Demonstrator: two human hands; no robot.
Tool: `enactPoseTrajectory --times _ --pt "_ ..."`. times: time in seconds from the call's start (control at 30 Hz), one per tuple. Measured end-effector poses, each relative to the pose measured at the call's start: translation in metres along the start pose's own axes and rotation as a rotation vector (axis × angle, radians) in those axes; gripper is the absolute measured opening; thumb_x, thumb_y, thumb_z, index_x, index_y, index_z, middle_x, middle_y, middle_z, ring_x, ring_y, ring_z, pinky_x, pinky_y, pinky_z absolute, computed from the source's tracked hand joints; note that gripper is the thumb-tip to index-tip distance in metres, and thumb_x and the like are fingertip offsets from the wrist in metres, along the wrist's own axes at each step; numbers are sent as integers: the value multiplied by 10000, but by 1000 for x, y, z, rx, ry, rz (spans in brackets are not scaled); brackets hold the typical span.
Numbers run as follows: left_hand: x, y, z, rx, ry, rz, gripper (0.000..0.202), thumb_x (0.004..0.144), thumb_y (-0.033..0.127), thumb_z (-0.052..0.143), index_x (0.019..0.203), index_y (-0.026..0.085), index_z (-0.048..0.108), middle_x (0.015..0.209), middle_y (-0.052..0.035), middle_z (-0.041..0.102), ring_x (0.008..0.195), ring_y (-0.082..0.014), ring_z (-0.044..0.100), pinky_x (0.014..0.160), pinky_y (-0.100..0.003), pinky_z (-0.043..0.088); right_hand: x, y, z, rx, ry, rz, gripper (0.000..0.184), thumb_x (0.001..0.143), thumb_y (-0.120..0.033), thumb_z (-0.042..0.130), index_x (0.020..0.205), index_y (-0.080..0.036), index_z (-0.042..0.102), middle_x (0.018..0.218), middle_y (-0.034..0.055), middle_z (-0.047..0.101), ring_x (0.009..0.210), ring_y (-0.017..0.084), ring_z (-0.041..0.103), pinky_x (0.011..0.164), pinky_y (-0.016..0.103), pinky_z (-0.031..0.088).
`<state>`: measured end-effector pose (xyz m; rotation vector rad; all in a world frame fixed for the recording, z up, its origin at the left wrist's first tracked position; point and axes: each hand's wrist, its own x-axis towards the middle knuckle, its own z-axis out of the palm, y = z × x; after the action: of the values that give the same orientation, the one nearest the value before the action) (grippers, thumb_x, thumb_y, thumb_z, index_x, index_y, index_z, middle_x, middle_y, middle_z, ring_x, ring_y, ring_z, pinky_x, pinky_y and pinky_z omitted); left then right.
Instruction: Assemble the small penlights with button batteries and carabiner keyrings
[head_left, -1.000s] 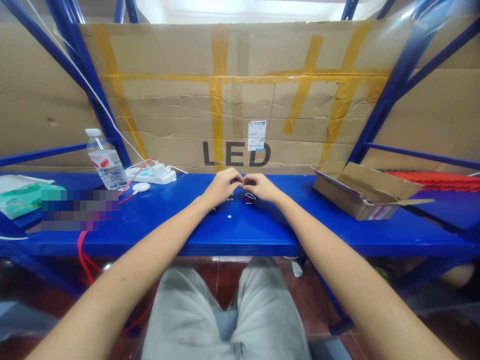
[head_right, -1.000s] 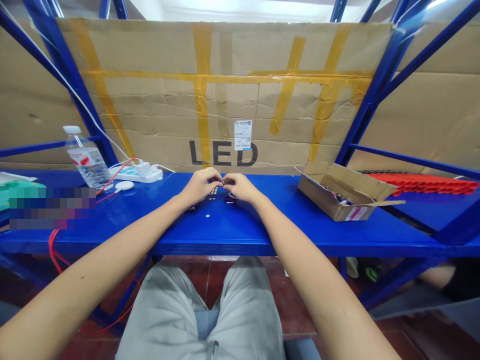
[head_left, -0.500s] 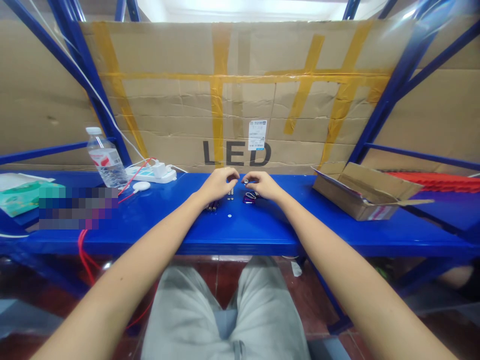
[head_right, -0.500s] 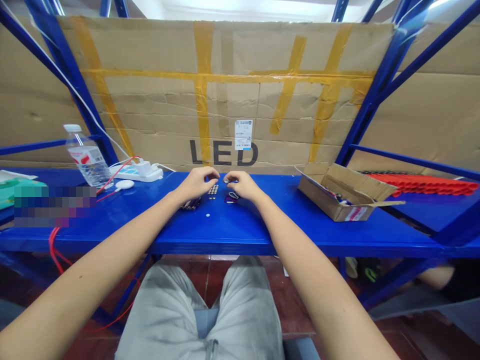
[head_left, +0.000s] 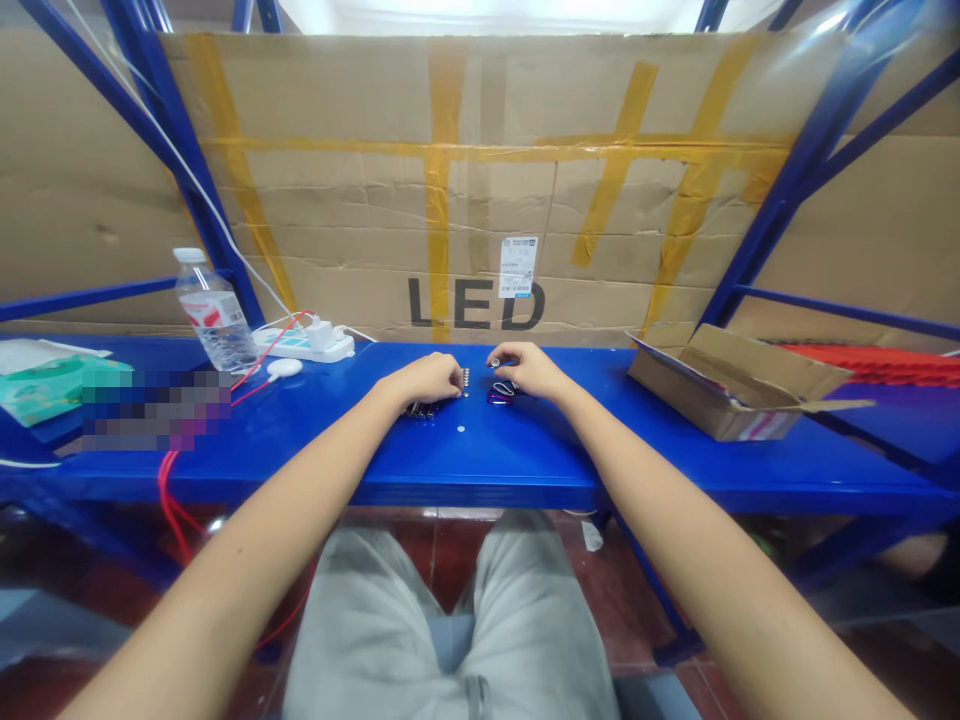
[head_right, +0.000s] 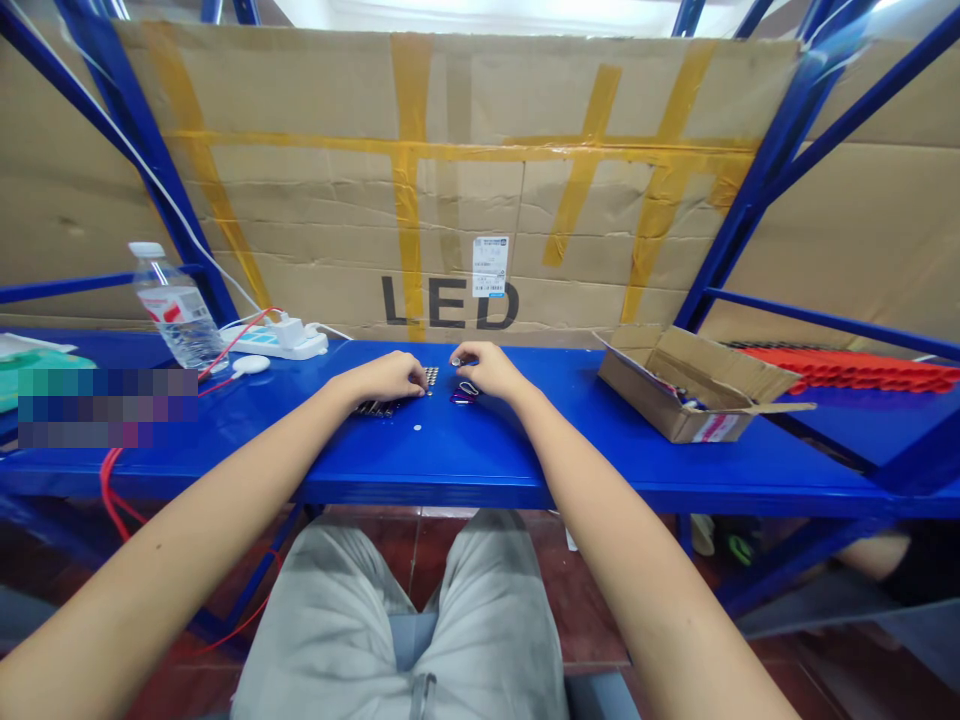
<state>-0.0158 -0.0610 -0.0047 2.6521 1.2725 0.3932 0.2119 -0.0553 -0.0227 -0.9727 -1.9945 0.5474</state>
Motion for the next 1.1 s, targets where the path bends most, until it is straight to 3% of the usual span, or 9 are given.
enactPoseTrajectory --times 0.2,0.27,0.4,0.5,0.9,1.1 --pt "2 -5 -1 -25 18 3 56 709 154 723 680 198 702 701 -15 732 681 -173 662 645 -260 459 0 -2 1 7 -12 11 130 665 -125 643 776 -159 700 854 52 717 862 197 651 873 362 509" --pt "3 -2 0 -62 133 33 49 739 150 699 714 192 701 732 -21 734 712 -176 664 658 -266 470 0 -2 1 7 -12 12 124 669 -131 639 773 -163 697 848 49 715 853 195 649 869 361 508" --pt "6 12 4 -165 481 170 65 819 158 649 811 193 703 826 -27 737 772 -165 651 756 -290 498 0 -2 2 12 -8 13 143 669 -149 631 796 -166 693 832 39 707 822 185 633 829 340 496" --pt "8 24 9 -178 591 287 59 839 169 649 800 190 689 829 -30 717 795 -163 640 783 -297 500 0 -3 3 9 -17 11 142 672 -192 642 805 -167 686 772 14 678 765 169 597 767 313 475" --pt "9 28 12 -160 586 392 101 843 132 652 758 181 678 834 -45 689 808 -160 634 785 -299 499 -2 -12 4 104 -52 25 134 659 -259 668 754 -165 648 701 -7 632 698 150 549 691 291 437" --pt "8 22 7 -109 586 304 124 879 170 588 882 185 712 883 -51 723 808 -166 639 792 -300 499 0 -5 3 115 -9 55 170 641 -212 676 802 -160 673 751 12 680 733 165 594 727 310 474"
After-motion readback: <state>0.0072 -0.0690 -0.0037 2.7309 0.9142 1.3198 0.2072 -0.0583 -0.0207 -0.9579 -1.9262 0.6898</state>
